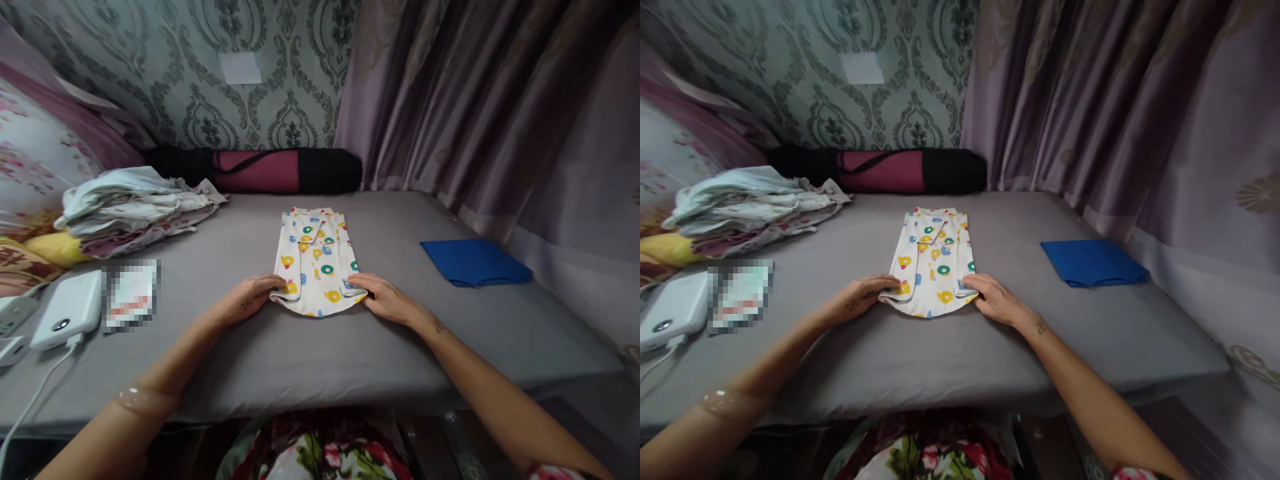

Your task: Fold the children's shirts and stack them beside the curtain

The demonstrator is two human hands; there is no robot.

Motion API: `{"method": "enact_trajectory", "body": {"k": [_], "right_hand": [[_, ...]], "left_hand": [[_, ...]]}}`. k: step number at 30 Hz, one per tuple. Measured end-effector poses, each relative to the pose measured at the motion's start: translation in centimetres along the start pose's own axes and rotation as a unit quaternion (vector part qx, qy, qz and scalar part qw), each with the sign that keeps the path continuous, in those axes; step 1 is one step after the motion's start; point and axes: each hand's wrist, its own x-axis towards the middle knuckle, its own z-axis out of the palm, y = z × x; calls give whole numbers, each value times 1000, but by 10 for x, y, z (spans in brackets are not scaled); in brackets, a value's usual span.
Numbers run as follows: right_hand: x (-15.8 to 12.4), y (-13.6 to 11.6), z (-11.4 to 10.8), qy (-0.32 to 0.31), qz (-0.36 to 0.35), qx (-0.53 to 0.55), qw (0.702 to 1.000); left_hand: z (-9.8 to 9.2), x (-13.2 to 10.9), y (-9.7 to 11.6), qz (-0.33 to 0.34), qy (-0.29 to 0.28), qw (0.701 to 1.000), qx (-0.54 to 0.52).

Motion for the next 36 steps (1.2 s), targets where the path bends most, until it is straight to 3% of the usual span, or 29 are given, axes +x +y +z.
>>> {"method": "enact_trajectory", "body": {"k": [5, 12, 15, 20, 24, 29, 36], "right_hand": [[1, 8, -3, 1, 2, 40, 999], [18, 20, 0, 58, 90, 121, 987], [32, 19, 2, 82, 165, 65, 981], [50, 7, 13, 113, 282, -82, 949], [48, -5, 21, 95, 285, -156, 941], [45, -13, 21, 84, 289, -180, 936], [51, -1, 14, 65, 290, -158, 942]], "left_hand": [[1, 7, 2, -15, 24, 999, 28], [-4, 16, 1, -197, 65, 976, -70], [-1, 29, -4, -264, 87, 958, -72], [9, 51, 4, -364, 126, 919, 82], [15, 56, 12, -375, 118, 908, 146], [18, 54, 13, -386, 122, 902, 152], [15, 43, -10, -379, 155, 905, 116]]}}
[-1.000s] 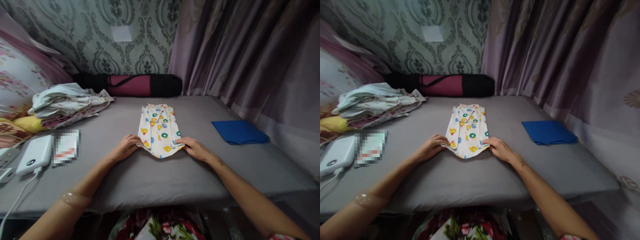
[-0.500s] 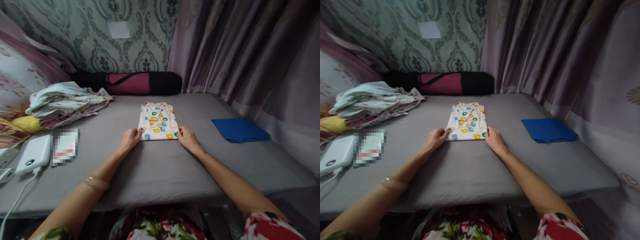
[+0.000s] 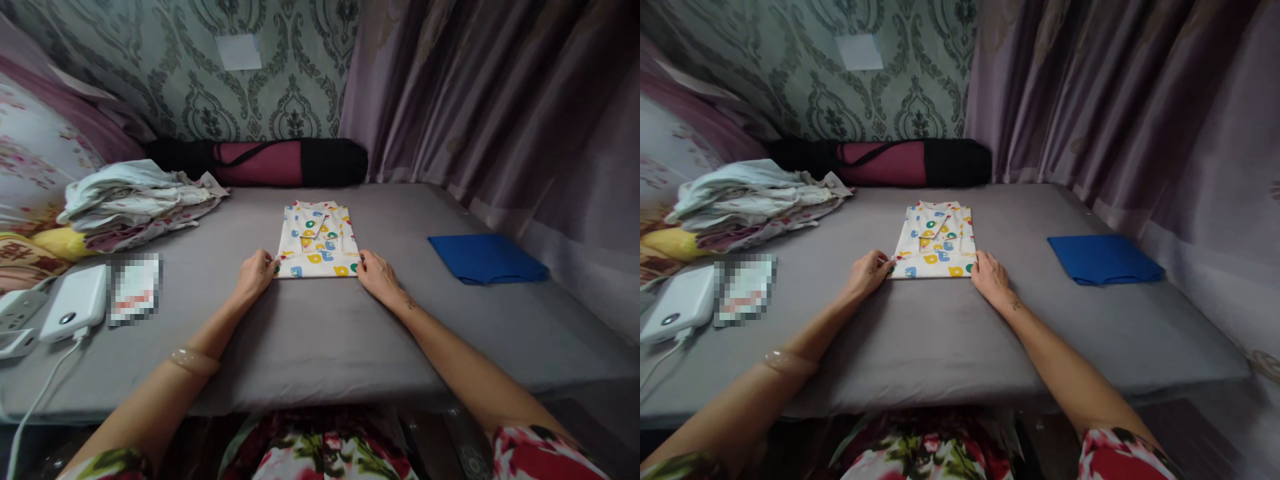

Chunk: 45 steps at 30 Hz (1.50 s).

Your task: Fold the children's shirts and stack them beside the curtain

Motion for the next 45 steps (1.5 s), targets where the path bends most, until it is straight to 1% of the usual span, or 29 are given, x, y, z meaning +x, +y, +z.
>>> {"method": "enact_trajectory", "body": {"k": [2, 4, 6, 7, 9, 10, 12, 14, 15, 17, 21, 24, 28, 31, 33, 35, 37, 38, 40, 43, 45], "right_hand": [[4, 3, -4, -26, -2, 3, 1000], [6, 2, -11, -49, -3, -3, 999], [4, -4, -17, -39, -5, -30, 999], [3, -9, -19, -23, -16, -45, 999], [0, -22, -19, 5, -75, -61, 995], [0, -30, -16, 7, -123, -59, 991], [1, -44, -7, -9, -224, -47, 973], [5, -54, 4, -35, -290, -42, 955], [8, -57, 9, -48, -307, -41, 950], [14, -58, 17, -64, -324, -37, 943], [21, -52, 22, -92, -336, -24, 937], [21, -48, 22, -121, -328, -8, 937], [20, -47, 21, -132, -318, 11, 939], [25, -47, 18, -156, -313, 35, 936], [29, -46, 16, -169, -296, 57, 939], [32, -45, 16, -138, -259, 60, 954], [33, -43, 19, -87, -218, 39, 971], [32, -42, 21, -71, -204, 26, 976], [30, -41, 25, -71, -191, 10, 979], [31, -40, 28, -82, -189, 11, 978], [35, -38, 25, -101, -191, 23, 976]], "left_hand": [[-1, 3, -9, 1, 3, 1000, -6], [-4, 3, -15, 6, 19, 1000, 0], [-8, 1, -16, 32, 53, 998, 10], [-8, -1, -14, 60, 69, 996, 14], [-6, -4, -5, 147, 78, 986, 13], [-4, -6, 1, 195, 67, 978, 12], [4, -8, 16, 273, 20, 962, 23], [13, -7, 29, 302, -29, 951, 55], [17, -6, 35, 303, -48, 949, 75], [21, -2, 41, 295, -67, 947, 110], [24, 7, 41, 284, -79, 945, 145], [27, 11, 35, 273, -104, 946, 140], [30, 12, 29, 275, -110, 948, 117], [26, 15, 31, 276, -134, 945, 112], [22, 17, 34, 276, -154, 942, 116], [19, 18, 39, 259, -135, 949, 122], [19, 17, 43, 220, -91, 963, 129], [20, 16, 44, 199, -77, 968, 131], [23, 15, 44, 175, -78, 972, 132], [26, 17, 42, 176, -99, 972, 123], [26, 21, 41, 180, -117, 970, 114]]}}
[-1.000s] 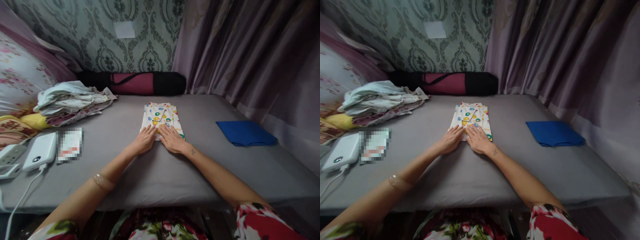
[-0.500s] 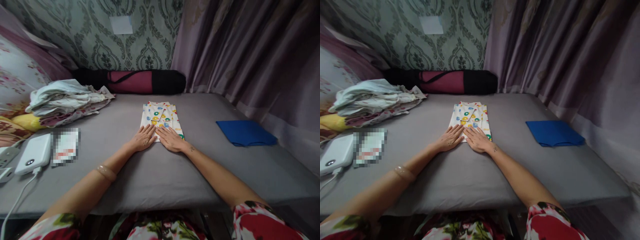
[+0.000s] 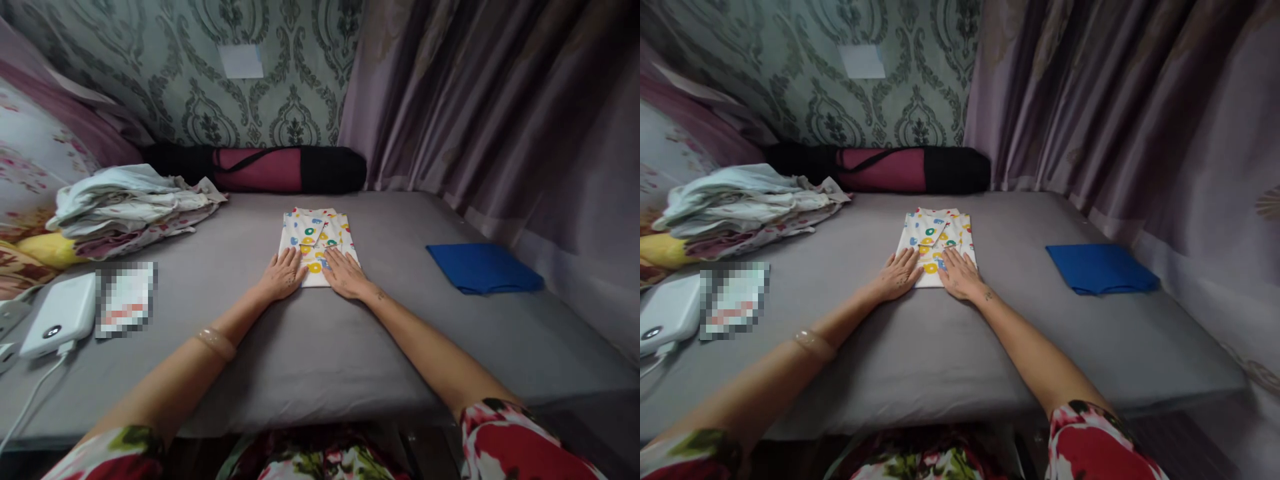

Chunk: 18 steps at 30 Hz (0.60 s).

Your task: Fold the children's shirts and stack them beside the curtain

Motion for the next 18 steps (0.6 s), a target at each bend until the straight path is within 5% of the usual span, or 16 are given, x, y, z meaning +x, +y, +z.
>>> {"method": "enact_trajectory", "body": {"k": [3, 6, 18], "right_hand": [[6, 9, -9, -4, 12, 27, 1000], [10, 19, -12, 54, 60, 4, 997], [9, 31, 1, 31, 98, -29, 994]], "left_hand": [[-3, 5, -3, -12, 22, 1000, -5], [-1, 7, -7, -48, 81, 996, 5], [6, 10, -18, -43, 39, 998, 10]]}}
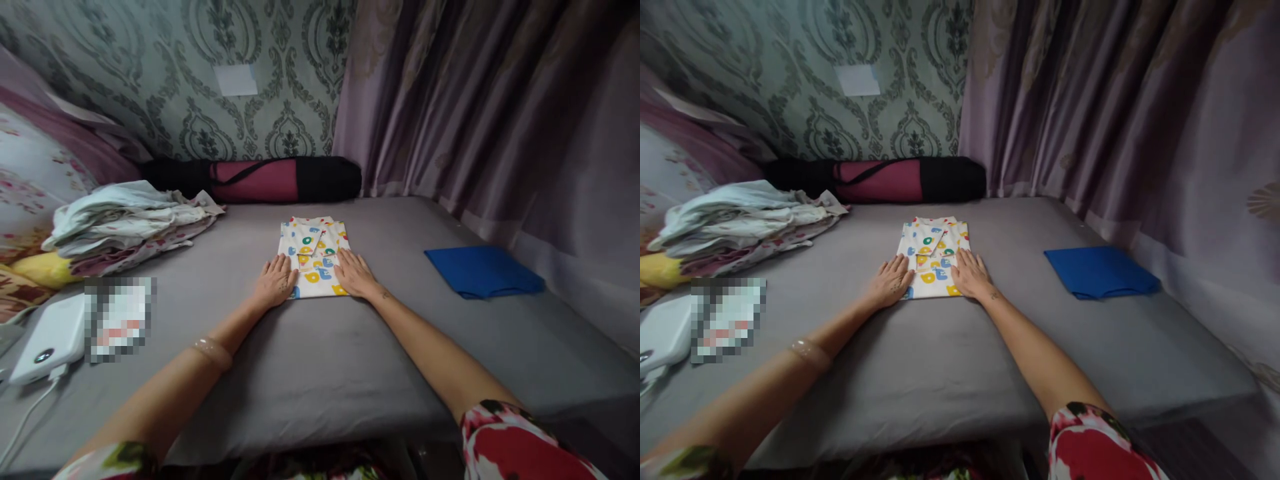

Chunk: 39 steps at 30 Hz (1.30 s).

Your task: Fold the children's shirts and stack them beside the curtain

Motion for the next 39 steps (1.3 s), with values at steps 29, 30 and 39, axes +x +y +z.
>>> {"method": "enact_trajectory", "body": {"k": [29, 30, 39], "right_hand": [[105, -62, -16, 60, 5, -24, 998], [111, -63, -11, 54, -1, -19, 998], [129, -59, 12, 6, 11, 1, 1000]], "left_hand": [[-6, -10, -4, 46, 54, 996, -51], [-6, -10, -4, 46, 53, 996, -50], [-5, -10, -5, 50, 64, 995, -57]]}}
